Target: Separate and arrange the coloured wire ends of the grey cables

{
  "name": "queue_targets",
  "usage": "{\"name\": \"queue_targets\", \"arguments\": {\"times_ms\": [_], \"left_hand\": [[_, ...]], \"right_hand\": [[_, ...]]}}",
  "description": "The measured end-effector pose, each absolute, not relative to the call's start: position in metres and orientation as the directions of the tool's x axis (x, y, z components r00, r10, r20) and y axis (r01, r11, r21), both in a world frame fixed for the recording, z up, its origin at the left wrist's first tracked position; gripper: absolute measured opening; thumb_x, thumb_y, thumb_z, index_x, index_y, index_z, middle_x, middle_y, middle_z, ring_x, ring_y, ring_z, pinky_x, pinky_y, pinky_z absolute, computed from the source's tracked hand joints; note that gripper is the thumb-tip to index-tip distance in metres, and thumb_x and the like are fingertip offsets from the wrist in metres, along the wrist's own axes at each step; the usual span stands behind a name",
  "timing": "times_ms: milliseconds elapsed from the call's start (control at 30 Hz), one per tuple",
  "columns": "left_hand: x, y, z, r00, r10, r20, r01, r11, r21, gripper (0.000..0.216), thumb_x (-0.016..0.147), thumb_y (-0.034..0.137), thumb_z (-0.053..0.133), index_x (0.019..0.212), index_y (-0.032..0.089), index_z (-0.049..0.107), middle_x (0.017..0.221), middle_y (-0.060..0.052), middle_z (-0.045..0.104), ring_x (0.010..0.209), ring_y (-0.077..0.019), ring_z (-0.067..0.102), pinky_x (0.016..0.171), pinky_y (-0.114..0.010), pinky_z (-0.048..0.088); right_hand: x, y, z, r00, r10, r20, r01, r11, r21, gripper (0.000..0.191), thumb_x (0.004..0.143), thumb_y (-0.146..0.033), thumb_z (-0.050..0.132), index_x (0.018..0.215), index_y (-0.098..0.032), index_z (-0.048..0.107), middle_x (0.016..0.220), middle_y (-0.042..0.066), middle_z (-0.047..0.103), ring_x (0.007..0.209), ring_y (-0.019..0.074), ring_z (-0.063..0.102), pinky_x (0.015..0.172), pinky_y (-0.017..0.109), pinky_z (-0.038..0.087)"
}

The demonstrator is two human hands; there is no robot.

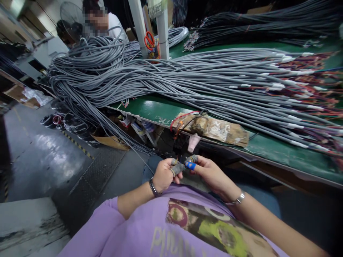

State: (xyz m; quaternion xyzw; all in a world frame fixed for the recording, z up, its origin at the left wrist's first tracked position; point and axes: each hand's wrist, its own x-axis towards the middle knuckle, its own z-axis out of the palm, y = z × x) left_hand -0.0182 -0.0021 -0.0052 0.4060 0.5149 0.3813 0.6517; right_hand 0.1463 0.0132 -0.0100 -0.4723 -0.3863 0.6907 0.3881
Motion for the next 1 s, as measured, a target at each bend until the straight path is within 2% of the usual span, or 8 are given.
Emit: {"name": "queue_targets", "arguments": {"times_ms": [167, 333, 600, 833, 900, 1000], "left_hand": [[-0.018, -0.002, -0.007, 0.121, 0.929, -0.35, -0.128, 0.364, 0.922, 0.038, 0.069, 0.048, 0.071, 0.062, 0.016, 0.053, 0.049, 0.002, 0.057, 0.033, -0.0058, 0.047, 0.033, -0.017, 0.024], [-0.018, 0.0, -0.01, 0.036, 0.94, -0.339, -0.201, 0.339, 0.919, 0.034, 0.07, 0.044, 0.071, 0.064, 0.015, 0.054, 0.051, 0.002, 0.058, 0.034, -0.0058, 0.048, 0.034, -0.017, 0.026], [-0.016, 0.002, -0.01, 0.004, 0.929, -0.369, -0.28, 0.356, 0.892, 0.036, 0.067, 0.048, 0.072, 0.074, 0.015, 0.057, 0.051, 0.004, 0.057, 0.033, -0.0053, 0.045, 0.034, -0.017, 0.026], [-0.019, 0.003, -0.01, 0.001, 0.935, -0.355, -0.264, 0.343, 0.902, 0.038, 0.067, 0.049, 0.072, 0.072, 0.015, 0.056, 0.05, 0.005, 0.055, 0.033, -0.0042, 0.042, 0.033, -0.017, 0.024], [-0.022, 0.003, -0.007, 0.021, 0.941, -0.337, -0.256, 0.331, 0.908, 0.039, 0.065, 0.049, 0.073, 0.07, 0.015, 0.055, 0.049, 0.004, 0.055, 0.032, -0.0044, 0.042, 0.033, -0.017, 0.024], [-0.027, 0.006, 0.0, 0.121, 0.94, -0.32, -0.219, 0.339, 0.915, 0.041, 0.064, 0.052, 0.074, 0.069, 0.015, 0.056, 0.049, 0.004, 0.055, 0.031, -0.0047, 0.042, 0.032, -0.017, 0.025]], "right_hand": [[0.142, 0.013, -0.01, -0.204, 0.924, -0.324, -0.151, -0.356, -0.922, 0.034, 0.057, -0.047, 0.083, 0.068, -0.018, 0.067, 0.063, -0.001, 0.058, 0.059, 0.0118, 0.045, 0.057, 0.026, 0.038], [0.138, 0.011, -0.012, -0.199, 0.911, -0.361, -0.199, -0.398, -0.895, 0.035, 0.055, -0.046, 0.083, 0.068, -0.018, 0.067, 0.06, -0.002, 0.056, 0.055, 0.0107, 0.043, 0.054, 0.026, 0.036], [0.134, 0.008, -0.001, -0.356, 0.884, -0.302, -0.197, -0.387, -0.901, 0.028, 0.06, -0.039, 0.081, 0.06, -0.018, 0.062, 0.057, -0.003, 0.053, 0.056, 0.011, 0.041, 0.057, 0.027, 0.038], [0.139, 0.008, -0.004, -0.437, 0.847, -0.303, -0.157, -0.403, -0.902, 0.033, 0.06, -0.044, 0.082, 0.06, -0.017, 0.062, 0.059, -0.002, 0.056, 0.057, 0.0114, 0.043, 0.057, 0.026, 0.037], [0.146, 0.011, -0.012, -0.416, 0.845, -0.337, -0.185, -0.441, -0.878, 0.035, 0.06, -0.045, 0.083, 0.061, -0.017, 0.063, 0.057, -0.002, 0.055, 0.056, 0.0105, 0.043, 0.056, 0.025, 0.037], [0.157, 0.021, -0.02, -0.304, 0.862, -0.406, -0.356, -0.498, -0.791, 0.039, 0.059, -0.052, 0.082, 0.066, -0.018, 0.065, 0.061, -0.001, 0.058, 0.056, 0.0106, 0.047, 0.059, 0.026, 0.044]]}}
